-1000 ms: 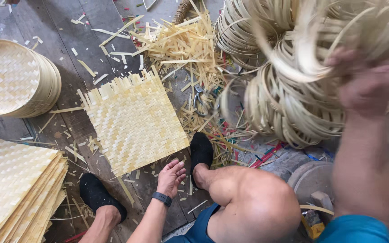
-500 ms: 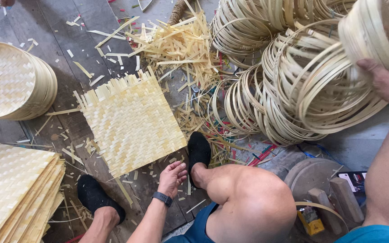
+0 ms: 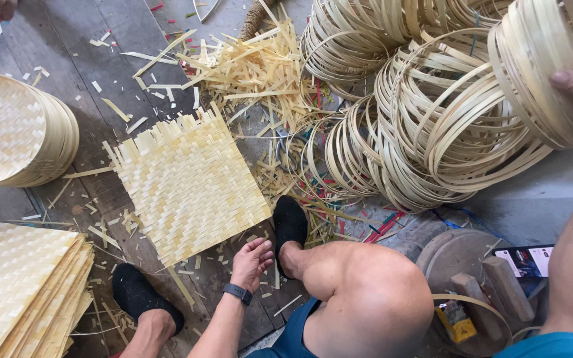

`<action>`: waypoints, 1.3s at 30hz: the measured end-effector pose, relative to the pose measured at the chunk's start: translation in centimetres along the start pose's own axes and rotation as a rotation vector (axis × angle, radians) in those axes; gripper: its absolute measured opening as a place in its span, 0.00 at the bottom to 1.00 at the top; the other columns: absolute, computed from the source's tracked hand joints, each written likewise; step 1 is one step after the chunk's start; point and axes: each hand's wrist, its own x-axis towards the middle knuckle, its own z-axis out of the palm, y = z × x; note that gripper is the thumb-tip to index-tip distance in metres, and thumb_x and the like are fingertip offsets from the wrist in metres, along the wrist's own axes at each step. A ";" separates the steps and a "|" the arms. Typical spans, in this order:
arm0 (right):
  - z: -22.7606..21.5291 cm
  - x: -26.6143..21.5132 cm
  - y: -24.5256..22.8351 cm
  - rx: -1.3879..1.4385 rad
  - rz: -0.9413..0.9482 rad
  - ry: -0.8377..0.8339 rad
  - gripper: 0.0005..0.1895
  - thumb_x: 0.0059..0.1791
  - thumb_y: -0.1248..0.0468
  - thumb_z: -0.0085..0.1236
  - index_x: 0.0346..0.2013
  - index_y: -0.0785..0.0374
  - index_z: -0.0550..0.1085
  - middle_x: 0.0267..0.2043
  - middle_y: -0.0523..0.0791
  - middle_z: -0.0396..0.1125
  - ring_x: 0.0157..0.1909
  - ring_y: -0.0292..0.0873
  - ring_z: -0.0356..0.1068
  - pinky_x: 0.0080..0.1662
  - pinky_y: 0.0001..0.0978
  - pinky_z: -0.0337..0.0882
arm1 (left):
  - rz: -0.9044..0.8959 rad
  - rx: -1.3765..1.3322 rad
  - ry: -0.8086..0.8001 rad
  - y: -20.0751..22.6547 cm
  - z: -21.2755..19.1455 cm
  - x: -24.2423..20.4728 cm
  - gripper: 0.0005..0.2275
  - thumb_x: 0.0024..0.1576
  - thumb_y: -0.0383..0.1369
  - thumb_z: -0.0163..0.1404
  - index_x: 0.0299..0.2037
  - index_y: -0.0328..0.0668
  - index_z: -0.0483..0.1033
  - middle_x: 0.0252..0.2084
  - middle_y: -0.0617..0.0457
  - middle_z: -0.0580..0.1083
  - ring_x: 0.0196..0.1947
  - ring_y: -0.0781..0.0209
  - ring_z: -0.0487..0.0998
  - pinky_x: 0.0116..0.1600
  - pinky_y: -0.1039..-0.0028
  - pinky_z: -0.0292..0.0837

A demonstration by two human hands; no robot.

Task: The person places a circular bamboo frame onto a square woven mat, presses it down, and uses shears to trim the excess matting around the frame. The finished circular tray is then stacked with others, and the process repeats with new materials.

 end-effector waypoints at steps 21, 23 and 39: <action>12.5 -2.2 -28.5 0.647 -0.216 -0.233 0.22 0.66 0.50 0.44 0.50 0.68 0.72 0.24 0.37 0.52 0.25 0.32 0.51 0.28 0.25 0.55 | 0.960 0.411 -0.192 24.2 7.9 -12.5 0.24 0.64 0.43 0.52 0.65 0.34 0.70 0.52 0.48 0.77 0.50 0.61 0.77 0.52 0.72 0.76; 15.0 -1.6 -31.6 0.790 -0.108 -0.464 0.22 0.66 0.49 0.43 0.49 0.67 0.72 0.22 0.35 0.50 0.23 0.30 0.49 0.26 0.23 0.53 | 0.966 0.199 -0.303 27.3 8.4 -13.5 0.26 0.64 0.46 0.49 0.67 0.37 0.64 0.58 0.54 0.76 0.57 0.66 0.77 0.55 0.73 0.77; 32.2 -4.4 -34.4 0.787 0.212 -0.988 0.25 0.60 0.48 0.51 0.23 0.58 0.68 0.13 0.34 0.49 0.14 0.31 0.47 0.18 0.25 0.49 | 0.613 -0.614 -0.434 27.5 0.9 -11.8 0.18 0.66 0.41 0.49 0.23 0.46 0.67 0.16 0.62 0.58 0.16 0.70 0.54 0.21 0.77 0.50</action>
